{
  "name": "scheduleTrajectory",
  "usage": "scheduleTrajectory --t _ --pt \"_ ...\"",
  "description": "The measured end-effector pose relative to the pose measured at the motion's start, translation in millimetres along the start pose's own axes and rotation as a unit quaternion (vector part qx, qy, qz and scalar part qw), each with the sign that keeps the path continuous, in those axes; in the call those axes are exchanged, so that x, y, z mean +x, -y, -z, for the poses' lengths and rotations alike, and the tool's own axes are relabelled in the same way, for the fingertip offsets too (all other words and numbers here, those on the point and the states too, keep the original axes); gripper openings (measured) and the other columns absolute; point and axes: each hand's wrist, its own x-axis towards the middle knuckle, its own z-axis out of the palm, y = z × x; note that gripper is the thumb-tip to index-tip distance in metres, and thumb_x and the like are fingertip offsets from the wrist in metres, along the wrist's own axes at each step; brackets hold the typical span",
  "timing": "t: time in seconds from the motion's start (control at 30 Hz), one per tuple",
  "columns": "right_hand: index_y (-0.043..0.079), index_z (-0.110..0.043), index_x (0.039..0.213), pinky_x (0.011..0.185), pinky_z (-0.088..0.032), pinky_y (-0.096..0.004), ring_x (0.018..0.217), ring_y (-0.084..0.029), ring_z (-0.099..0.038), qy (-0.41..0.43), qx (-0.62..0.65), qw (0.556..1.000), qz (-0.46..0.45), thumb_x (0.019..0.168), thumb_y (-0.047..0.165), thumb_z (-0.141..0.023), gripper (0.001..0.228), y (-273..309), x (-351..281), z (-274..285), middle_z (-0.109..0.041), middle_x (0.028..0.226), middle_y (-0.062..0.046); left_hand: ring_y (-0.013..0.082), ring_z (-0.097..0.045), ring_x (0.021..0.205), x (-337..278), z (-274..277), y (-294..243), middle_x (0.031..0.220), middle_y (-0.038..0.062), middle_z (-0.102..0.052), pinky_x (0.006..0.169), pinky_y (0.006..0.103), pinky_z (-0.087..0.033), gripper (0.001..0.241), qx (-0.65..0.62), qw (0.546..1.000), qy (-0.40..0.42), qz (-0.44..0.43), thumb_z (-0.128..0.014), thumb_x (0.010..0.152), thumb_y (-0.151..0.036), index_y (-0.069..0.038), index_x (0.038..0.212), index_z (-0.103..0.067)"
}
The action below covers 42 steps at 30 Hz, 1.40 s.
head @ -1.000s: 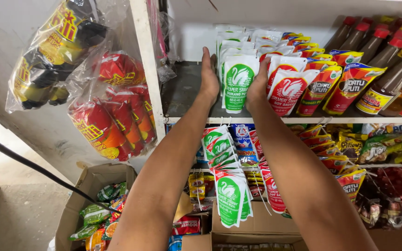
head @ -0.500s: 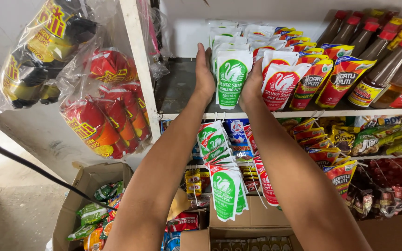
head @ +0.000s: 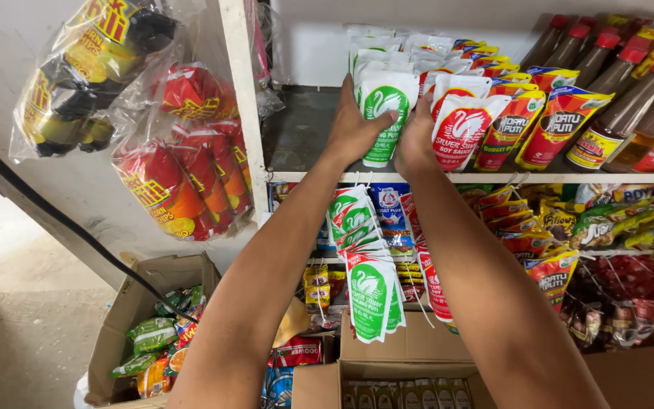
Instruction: Stocking retail shelves with condiment pouches and bottles from a cardboard box.
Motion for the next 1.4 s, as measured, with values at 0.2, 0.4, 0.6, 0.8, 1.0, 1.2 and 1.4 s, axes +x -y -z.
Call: scheduleTrajectory --t 0.2,0.4,0.6,0.8,1.0,1.2,1.4 --pt "0.002 -0.048 0.146 0.11 -0.047 -0.042 0.126 -0.03 -0.059 -0.054 -0.035 0.997 -0.04 0.103 0.059 -0.028 0.074 9 -14 -12 -0.061 0.14 -0.018 0.0388 -0.044 0.143 -11 11 -14 0.153 0.034 -0.04 0.118 0.0376 -0.035 0.123 0.05 0.998 -0.001 -0.027 -0.095 0.067 -0.026 0.013 0.154 -0.016" --pt "-0.006 -0.057 0.137 0.103 -0.046 -0.038 0.116 -0.025 -0.056 -0.128 -0.133 0.983 -0.022 0.109 0.047 -0.04 0.063 3 -30 -8 -0.061 0.132 -0.016 0.0374 -0.05 0.135 -32 28 -34 0.146 0.032 -0.047 0.114 0.0376 -0.04 0.117 0.089 0.996 -0.01 0.001 -0.097 0.061 -0.019 0.009 0.15 -0.027" --pt "-0.008 -0.065 0.124 0.093 -0.051 -0.032 0.106 -0.021 -0.069 -0.043 -0.376 0.925 0.042 0.093 0.004 -0.058 0.034 20 -78 -34 -0.075 0.118 -0.014 0.0345 -0.075 0.101 -46 35 -34 0.109 0.022 -0.074 0.09 0.0419 -0.058 0.06 0.115 0.987 0.034 0.107 -0.089 0.07 -0.018 -0.002 0.119 -0.059" --pt "-0.003 -0.068 0.117 0.086 -0.057 -0.033 0.098 -0.023 -0.076 -0.097 -0.605 0.789 0.034 0.083 0.004 -0.072 0.035 51 -106 -65 -0.076 0.11 -0.017 0.0468 -0.066 0.108 -46 33 -33 0.107 0.029 -0.07 0.09 0.0483 -0.053 0.045 0.188 0.978 0.088 0.022 -0.083 0.079 -0.009 0.001 0.115 -0.058" --pt "-0.005 -0.07 0.108 0.089 -0.057 -0.038 0.102 -0.032 -0.074 -0.023 -0.66 0.746 0.09 0.082 0.006 -0.075 0.029 49 -92 -44 -0.075 0.108 -0.022 0.0453 -0.068 0.107 -48 36 -30 0.106 0.026 -0.072 0.089 0.0488 -0.054 0.039 0.178 0.98 0.087 0.021 -0.081 0.078 -0.006 0.0 0.111 -0.06" --pt "-0.003 -0.076 0.094 0.091 -0.054 -0.047 0.097 -0.041 -0.071 -0.021 -0.802 0.597 -0.019 0.089 0.027 -0.079 0.031 108 -114 -101 -0.073 0.094 -0.026 0.0462 -0.067 0.106 -46 48 -37 0.103 0.028 -0.07 0.09 0.0488 -0.054 0.042 0.23 0.966 0.106 -0.044 -0.084 0.075 -0.011 0.001 0.107 -0.061" --pt "0.007 -0.081 0.099 0.079 -0.054 -0.05 0.084 -0.04 -0.07 -0.02 -0.794 0.568 0.214 0.094 0.021 -0.077 0.015 183 -106 -115 -0.075 0.086 -0.021 0.0433 -0.068 0.099 -15 64 -62 0.105 0.024 -0.071 0.082 0.0532 -0.053 0.039 0.49 0.861 0.059 -0.121 -0.071 0.069 -0.005 -0.002 0.107 -0.065"
